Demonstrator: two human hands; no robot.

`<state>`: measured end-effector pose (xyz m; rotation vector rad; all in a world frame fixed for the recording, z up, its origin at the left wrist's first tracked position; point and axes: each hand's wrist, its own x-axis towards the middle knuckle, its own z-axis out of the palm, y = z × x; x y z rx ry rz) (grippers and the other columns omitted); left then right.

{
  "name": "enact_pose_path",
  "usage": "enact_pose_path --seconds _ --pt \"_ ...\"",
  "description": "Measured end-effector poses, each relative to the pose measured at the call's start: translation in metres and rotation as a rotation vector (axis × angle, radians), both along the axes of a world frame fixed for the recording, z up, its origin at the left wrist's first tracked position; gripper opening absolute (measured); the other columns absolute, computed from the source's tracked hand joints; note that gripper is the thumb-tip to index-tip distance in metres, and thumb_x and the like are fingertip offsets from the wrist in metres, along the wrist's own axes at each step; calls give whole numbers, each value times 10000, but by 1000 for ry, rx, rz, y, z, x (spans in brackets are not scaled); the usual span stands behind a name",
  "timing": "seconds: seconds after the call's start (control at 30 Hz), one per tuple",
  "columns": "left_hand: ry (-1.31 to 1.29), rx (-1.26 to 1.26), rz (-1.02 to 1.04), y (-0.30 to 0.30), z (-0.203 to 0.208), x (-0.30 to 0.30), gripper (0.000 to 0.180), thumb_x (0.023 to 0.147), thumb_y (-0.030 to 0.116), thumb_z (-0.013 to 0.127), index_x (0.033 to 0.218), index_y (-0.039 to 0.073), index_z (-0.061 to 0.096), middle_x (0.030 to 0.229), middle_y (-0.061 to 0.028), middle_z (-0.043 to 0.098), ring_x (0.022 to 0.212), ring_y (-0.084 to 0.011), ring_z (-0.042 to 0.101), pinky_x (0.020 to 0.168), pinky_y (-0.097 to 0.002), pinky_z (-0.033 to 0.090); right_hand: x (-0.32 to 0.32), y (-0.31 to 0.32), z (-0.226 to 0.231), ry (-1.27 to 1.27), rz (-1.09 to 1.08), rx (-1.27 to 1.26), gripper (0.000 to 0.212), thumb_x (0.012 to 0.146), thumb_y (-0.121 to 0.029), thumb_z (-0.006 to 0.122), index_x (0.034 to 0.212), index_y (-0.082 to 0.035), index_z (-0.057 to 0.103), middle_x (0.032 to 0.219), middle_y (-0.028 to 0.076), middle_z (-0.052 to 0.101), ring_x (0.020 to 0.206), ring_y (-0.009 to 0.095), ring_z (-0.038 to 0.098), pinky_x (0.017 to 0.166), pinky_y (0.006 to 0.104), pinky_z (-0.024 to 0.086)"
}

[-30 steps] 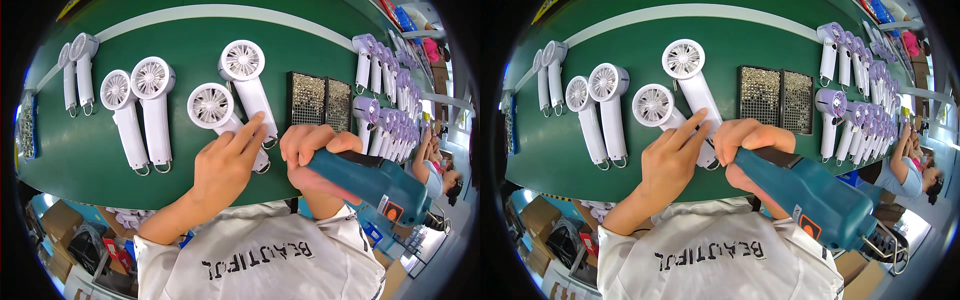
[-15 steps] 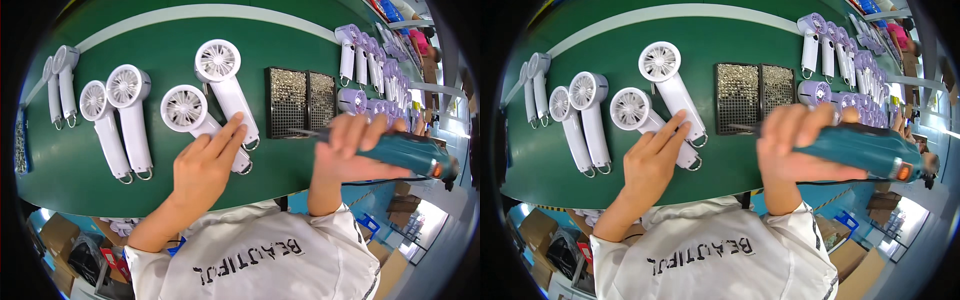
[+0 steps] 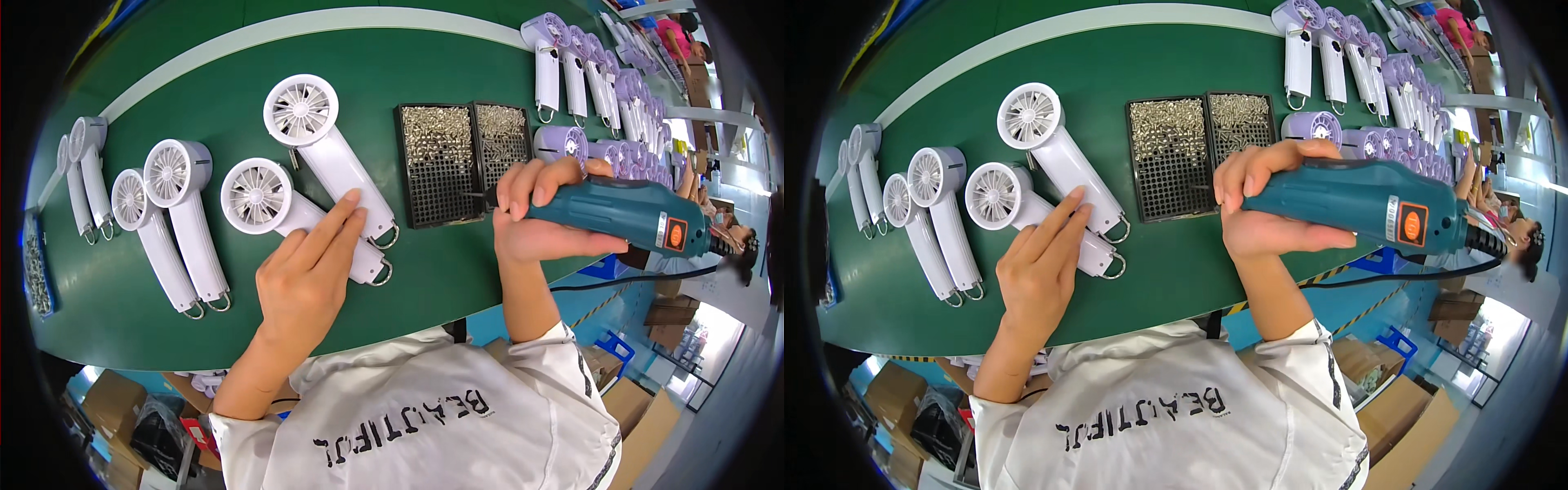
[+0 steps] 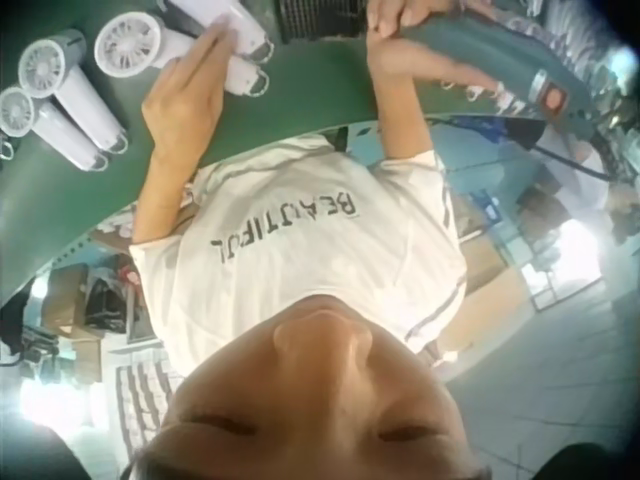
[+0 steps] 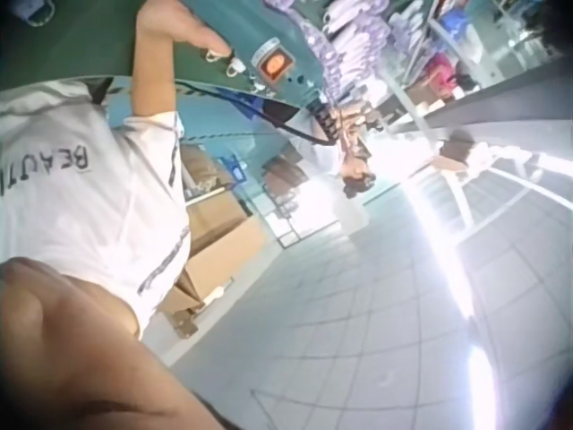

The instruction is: Assembling portable hand fans by joining plastic housing components and securing them with an electric screwdriver.

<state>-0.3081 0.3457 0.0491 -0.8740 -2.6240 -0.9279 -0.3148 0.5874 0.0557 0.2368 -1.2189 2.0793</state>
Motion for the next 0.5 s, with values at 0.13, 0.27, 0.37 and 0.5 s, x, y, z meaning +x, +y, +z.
enact_pose_path --seconds 0.13,0.27,0.37,0.5 --pt "-78 251 15 -1 -1 9 372 704 -7 756 1071 29 703 1139 -75 680 592 -120 521 532 -239 474 12 0 27 140 159 -7 887 795 -865 337 1300 -140 411 740 46 500 454 160 455 410 323 384" --pt "-363 521 -149 17 22 16 491 690 14 813 1159 28 669 998 -85 594 654 -138 569 552 -264 465 33 -24 55 108 307 -149 751 897 -742 375 1361 -152 377 802 44 502 503 162 467 442 323 389" --pt "-432 605 -224 20 15 19 354 692 6 815 1031 19 712 838 -55 545 643 -134 538 533 -264 429 39 -39 61 76 333 -188 722 908 -722 387 1349 -151 379 791 40 500 490 160 466 430 319 388" --pt "-454 636 -193 13 9 28 184 691 -1 810 852 4 719 743 -40 541 589 -140 518 492 -275 396 42 -49 57 17 456 -213 748 870 -766 399 1309 -160 400 758 44 496 469 176 478 427 340 399"
